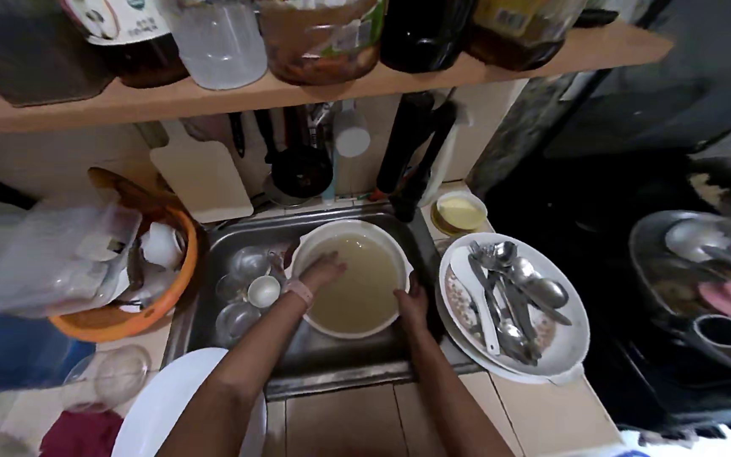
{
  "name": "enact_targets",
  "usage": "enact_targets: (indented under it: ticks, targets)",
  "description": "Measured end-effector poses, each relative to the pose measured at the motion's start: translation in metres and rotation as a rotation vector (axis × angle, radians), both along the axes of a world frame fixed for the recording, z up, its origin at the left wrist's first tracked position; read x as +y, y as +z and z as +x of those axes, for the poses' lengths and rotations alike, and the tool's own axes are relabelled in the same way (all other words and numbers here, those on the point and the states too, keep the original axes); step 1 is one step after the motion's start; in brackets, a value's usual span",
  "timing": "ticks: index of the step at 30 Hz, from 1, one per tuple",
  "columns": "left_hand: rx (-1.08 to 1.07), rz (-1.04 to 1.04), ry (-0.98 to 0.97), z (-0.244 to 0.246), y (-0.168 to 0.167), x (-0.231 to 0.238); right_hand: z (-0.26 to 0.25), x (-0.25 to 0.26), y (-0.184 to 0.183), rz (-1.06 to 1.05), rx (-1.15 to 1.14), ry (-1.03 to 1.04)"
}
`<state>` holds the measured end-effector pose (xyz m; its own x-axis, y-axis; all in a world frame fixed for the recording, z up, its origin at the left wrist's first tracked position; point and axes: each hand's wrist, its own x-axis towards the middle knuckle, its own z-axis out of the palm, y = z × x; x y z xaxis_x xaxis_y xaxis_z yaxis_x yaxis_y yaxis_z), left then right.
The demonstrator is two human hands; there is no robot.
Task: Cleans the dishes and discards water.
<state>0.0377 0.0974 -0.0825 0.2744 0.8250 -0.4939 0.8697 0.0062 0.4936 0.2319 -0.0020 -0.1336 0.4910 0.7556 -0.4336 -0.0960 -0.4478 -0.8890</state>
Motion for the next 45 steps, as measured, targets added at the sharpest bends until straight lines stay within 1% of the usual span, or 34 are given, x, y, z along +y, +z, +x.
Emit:
enact_targets:
  ticks: [2,5,8,12,13,16,18,22,26,28,29,31,33,35,36,38,39,40,42,43,45]
  targets:
    - [0.076,-0.118,0.009,0.014,-0.012,0.010,0.002,-0.001,0.002,-0.021,-0.006,0.015]
    - [0.078,-0.140,-0.015,0.033,-0.023,0.020,0.003,-0.003,0.010,-0.042,-0.035,0.067]
    - [0.064,-0.193,-0.102,0.055,-0.029,0.023,0.004,-0.006,0.014,-0.017,-0.060,0.091]
    - [0.112,-0.216,-0.320,0.077,-0.037,0.010,0.004,-0.006,0.006,0.113,-0.004,0.055]
    - [0.153,-0.214,-0.382,0.077,-0.036,0.003,0.003,-0.006,0.006,0.119,-0.001,0.056]
    - [0.288,-0.111,-0.552,0.066,-0.044,-0.020,0.004,-0.005,0.005,0.081,-0.046,0.073]
    - [0.337,-0.086,-0.562,0.057,-0.048,-0.029,0.004,-0.004,0.006,0.057,-0.072,0.086]
    - [0.428,-0.142,-0.502,0.041,-0.037,-0.036,0.004,-0.004,0.009,0.051,-0.084,0.104]
    - [0.588,-0.184,-0.622,0.032,-0.018,-0.049,0.005,-0.001,0.005,-0.013,-0.090,0.098]
    - [0.634,-0.169,-0.656,0.028,-0.016,-0.055,0.005,0.000,0.005,-0.063,-0.097,0.102]
    - [0.632,-0.153,-0.655,0.027,-0.014,-0.058,0.005,0.000,0.006,-0.072,-0.094,0.108]
    - [0.533,-0.109,-0.598,0.023,-0.007,-0.055,0.006,-0.001,0.008,-0.066,-0.089,0.121]
    - [0.412,-0.063,-0.547,0.022,0.002,-0.041,0.006,-0.002,0.011,-0.039,-0.068,0.125]
    - [0.348,-0.057,-0.536,0.021,0.020,-0.024,0.006,-0.001,0.008,-0.001,-0.044,0.116]
    - [0.305,-0.072,-0.502,0.019,0.029,-0.016,0.006,-0.002,0.007,0.010,-0.035,0.106]
    - [0.196,-0.106,-0.363,0.015,0.047,-0.009,0.005,-0.001,0.004,0.024,-0.039,0.086]
    - [0.175,-0.083,-0.310,0.013,0.051,-0.007,0.005,-0.001,0.003,0.027,-0.046,0.082]
    - [0.205,-0.027,-0.288,0.012,0.054,-0.006,0.005,-0.001,0.002,0.034,-0.046,0.087]
    - [0.331,0.095,-0.294,0.013,0.056,-0.010,0.005,-0.002,0.003,0.038,-0.049,0.104]
    - [0.360,0.113,-0.302,0.015,0.056,-0.012,0.006,-0.003,0.003,0.037,-0.053,0.121]
    - [0.327,0.122,-0.314,0.025,0.062,-0.018,0.007,-0.003,0.003,0.027,-0.076,0.134]
